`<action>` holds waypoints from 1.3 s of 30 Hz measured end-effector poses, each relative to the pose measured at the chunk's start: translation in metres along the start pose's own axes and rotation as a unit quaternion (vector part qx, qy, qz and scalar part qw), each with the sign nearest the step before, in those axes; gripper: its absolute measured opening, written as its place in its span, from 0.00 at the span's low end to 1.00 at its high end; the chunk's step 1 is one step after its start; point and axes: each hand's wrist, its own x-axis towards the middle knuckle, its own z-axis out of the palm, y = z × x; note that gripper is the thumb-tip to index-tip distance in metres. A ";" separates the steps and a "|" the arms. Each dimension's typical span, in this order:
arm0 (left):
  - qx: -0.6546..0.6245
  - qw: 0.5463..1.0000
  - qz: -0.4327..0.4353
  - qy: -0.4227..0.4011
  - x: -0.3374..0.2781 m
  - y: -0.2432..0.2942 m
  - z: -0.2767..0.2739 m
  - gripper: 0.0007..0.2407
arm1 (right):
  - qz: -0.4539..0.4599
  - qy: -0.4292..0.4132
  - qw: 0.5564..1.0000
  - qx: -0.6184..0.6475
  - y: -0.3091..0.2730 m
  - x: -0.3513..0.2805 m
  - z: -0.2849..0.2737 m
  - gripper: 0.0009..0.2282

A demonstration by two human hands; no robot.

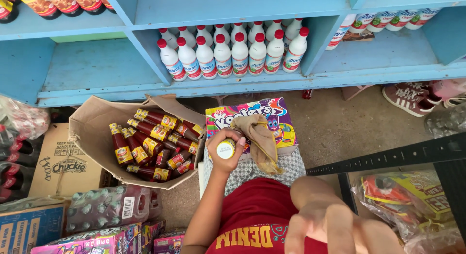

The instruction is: Cleaning sauce bottles with a cloth and organizing them on the bottom shelf of a grocery store.

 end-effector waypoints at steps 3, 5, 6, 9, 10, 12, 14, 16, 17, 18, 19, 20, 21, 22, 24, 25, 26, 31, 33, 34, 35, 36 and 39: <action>-0.006 1.000 0.005 0.000 0.001 0.000 0.000 0.07 | -0.025 -0.027 0.998 0.060 0.002 -0.010 0.002 0.20; -0.005 1.000 0.004 0.000 0.001 -0.002 -0.001 0.06 | -0.040 -0.031 0.998 0.040 0.002 -0.009 0.000 0.20; -0.004 1.000 0.004 0.003 0.001 -0.003 -0.002 0.06 | -0.055 -0.036 0.998 0.021 0.002 -0.008 -0.001 0.20; -0.004 1.000 0.004 0.006 0.002 -0.002 -0.002 0.06 | -0.051 -0.028 0.998 -0.009 0.001 0.008 -0.005 0.20; -0.003 1.000 0.004 0.007 0.002 -0.002 -0.003 0.06 | -0.051 -0.028 0.998 -0.008 0.000 0.006 -0.003 0.20; -0.007 1.000 0.002 0.006 0.002 -0.002 -0.003 0.06 | -0.011 0.014 0.999 -0.044 -0.002 0.002 0.000 0.20; -0.016 1.000 0.000 0.007 0.001 -0.003 -0.002 0.06 | -0.022 -0.007 0.999 -0.027 0.000 -0.005 -0.002 0.20; -0.024 1.000 -0.003 0.009 0.001 -0.007 -0.002 0.06 | -0.033 -0.028 0.999 -0.008 0.002 -0.004 -0.005 0.21; -0.032 0.999 -0.008 0.015 0.000 -0.009 -0.003 0.06 | -0.052 -0.038 0.998 -0.021 0.004 0.000 -0.006 0.21; -0.038 0.999 -0.012 0.021 -0.002 -0.012 -0.004 0.06 | -0.071 -0.049 0.996 -0.033 0.006 0.004 -0.007 0.21; -0.035 0.999 -0.014 0.022 -0.005 -0.015 -0.004 0.06 | -0.071 -0.047 0.996 -0.030 0.008 0.017 -0.005 0.21; -0.042 0.998 -0.039 0.033 -0.006 -0.019 -0.006 0.06 | -0.015 0.063 0.996 -0.055 0.012 0.031 -0.005 0.21; -0.048 0.996 -0.064 0.045 -0.007 -0.023 -0.007 0.06 | 0.046 0.170 0.981 -0.079 0.016 0.046 -0.005 0.22; -0.047 0.996 -0.062 0.049 -0.003 -0.025 -0.007 0.06 | 0.047 0.168 0.982 -0.075 0.022 0.016 -0.019 0.22; -0.009 0.993 -0.101 0.056 0.000 -0.027 -0.009 0.06 | 0.216 0.390 0.839 -0.313 0.036 -0.044 -0.047 0.19; -0.006 0.993 -0.102 0.062 0.010 -0.029 -0.008 0.06 | 0.219 0.388 0.841 -0.307 0.047 -0.042 -0.063 0.19; -0.012 0.993 -0.107 0.039 0.016 -0.029 -0.010 0.06 | 0.366 0.360 0.767 -0.386 0.060 -0.042 -0.077 0.23; -0.032 0.987 -0.159 -0.012 0.052 -0.045 -0.016 0.10 | 0.566 0.254 0.637 -0.457 0.113 -0.079 -0.100 0.36; -0.048 0.984 -0.163 -0.058 0.061 -0.062 -0.014 0.12 | 0.501 0.258 0.655 -0.504 0.130 -0.090 -0.099 0.44; -0.046 0.984 -0.162 -0.054 0.063 -0.058 -0.013 0.12 | 0.501 0.256 0.657 -0.502 0.136 -0.090 -0.099 0.44; -0.028 0.986 -0.142 -0.078 0.065 -0.055 -0.012 0.15 | 0.537 0.281 0.595 -0.529 0.142 -0.089 -0.099 0.43; -0.011 0.987 -0.124 -0.105 0.066 -0.053 -0.010 0.18 | 0.569 0.307 0.526 -0.552 0.148 -0.090 -0.098 0.42; 0.011 0.988 -0.133 -0.073 0.059 -0.044 0.000 0.19 | 0.477 0.258 0.544 -0.641 0.163 -0.126 -0.107 0.40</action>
